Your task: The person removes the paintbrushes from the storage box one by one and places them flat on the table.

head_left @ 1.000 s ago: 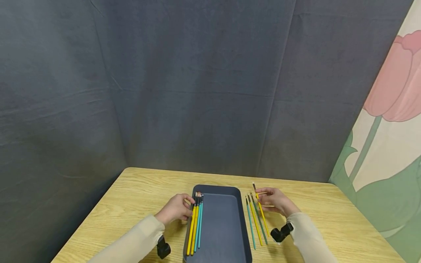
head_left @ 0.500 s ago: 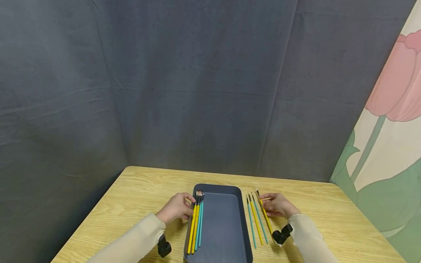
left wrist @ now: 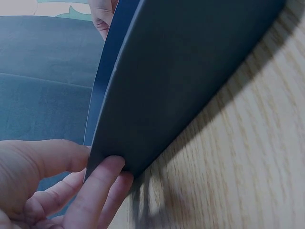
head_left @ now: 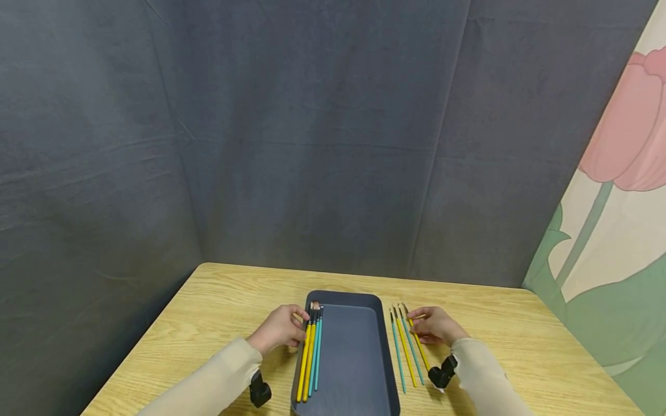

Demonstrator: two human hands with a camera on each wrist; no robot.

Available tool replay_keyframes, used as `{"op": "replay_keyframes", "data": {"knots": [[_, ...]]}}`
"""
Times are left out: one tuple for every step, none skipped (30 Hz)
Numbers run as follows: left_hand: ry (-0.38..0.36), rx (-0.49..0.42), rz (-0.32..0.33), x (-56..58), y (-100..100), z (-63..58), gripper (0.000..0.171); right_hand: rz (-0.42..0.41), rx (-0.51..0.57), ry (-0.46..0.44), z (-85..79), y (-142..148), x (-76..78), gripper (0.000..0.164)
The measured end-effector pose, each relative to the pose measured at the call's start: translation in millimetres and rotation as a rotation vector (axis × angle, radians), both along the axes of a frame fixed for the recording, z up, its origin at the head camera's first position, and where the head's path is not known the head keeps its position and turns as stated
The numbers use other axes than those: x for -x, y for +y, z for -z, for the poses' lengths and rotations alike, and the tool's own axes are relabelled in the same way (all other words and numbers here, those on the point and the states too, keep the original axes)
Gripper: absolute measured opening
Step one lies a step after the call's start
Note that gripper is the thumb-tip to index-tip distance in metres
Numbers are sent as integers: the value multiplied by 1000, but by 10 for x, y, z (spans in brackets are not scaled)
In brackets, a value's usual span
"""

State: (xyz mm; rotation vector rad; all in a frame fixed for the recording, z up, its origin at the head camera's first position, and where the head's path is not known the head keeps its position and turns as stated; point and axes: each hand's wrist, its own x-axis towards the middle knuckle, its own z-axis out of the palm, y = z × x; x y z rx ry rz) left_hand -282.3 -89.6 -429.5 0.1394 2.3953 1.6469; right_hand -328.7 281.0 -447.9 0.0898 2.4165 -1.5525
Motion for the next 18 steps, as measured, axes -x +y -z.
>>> {"op": "replay_keyframes", "data": {"knots": [[0,0,0,1,-1,1,37,2,-9,1,2,-7,0,33],[1,0,1,1,-1,2,37,2,-17,3,2,-12,0,33],[1,0,2,2,-1,2,37,-1,-28,6,4,-16,1,33],[1,0,2,2,-1,1,37,-2,-36,8,3,-19,2,32],[2,-1,2,3,-1,1,37,4,-41,9,7,-21,6,32],[2,0,2,3,0,0,37,12,-43,9,10,-25,10,31],[3,0,2,3,0,-1,37,10,-49,10,15,-25,15,31],[3,-1,2,3,0,-1,36,10,-50,11,19,-25,19,30],[3,-1,2,3,0,-1,36,11,-52,11,23,-27,23,30],[3,-1,2,2,0,-2,36,15,-49,10,25,-29,25,29],[3,-2,2,3,0,-1,36,10,-49,10,28,-30,27,29],[3,-2,3,3,0,0,36,13,-45,8,24,-35,24,29],[3,-3,3,5,-1,3,36,8,-46,9,23,-35,24,29],[3,-3,4,6,-2,5,36,7,-44,9,21,-37,23,29],[3,-2,4,7,-4,6,36,1,-46,10,17,-38,21,30],[3,-3,6,9,-5,9,36,-4,-45,10,12,-38,19,30],[4,-4,8,11,-7,12,36,-16,-46,12,10,-36,18,31],[3,-4,10,11,-8,13,35,-14,-42,10,8,-36,17,31]]}}
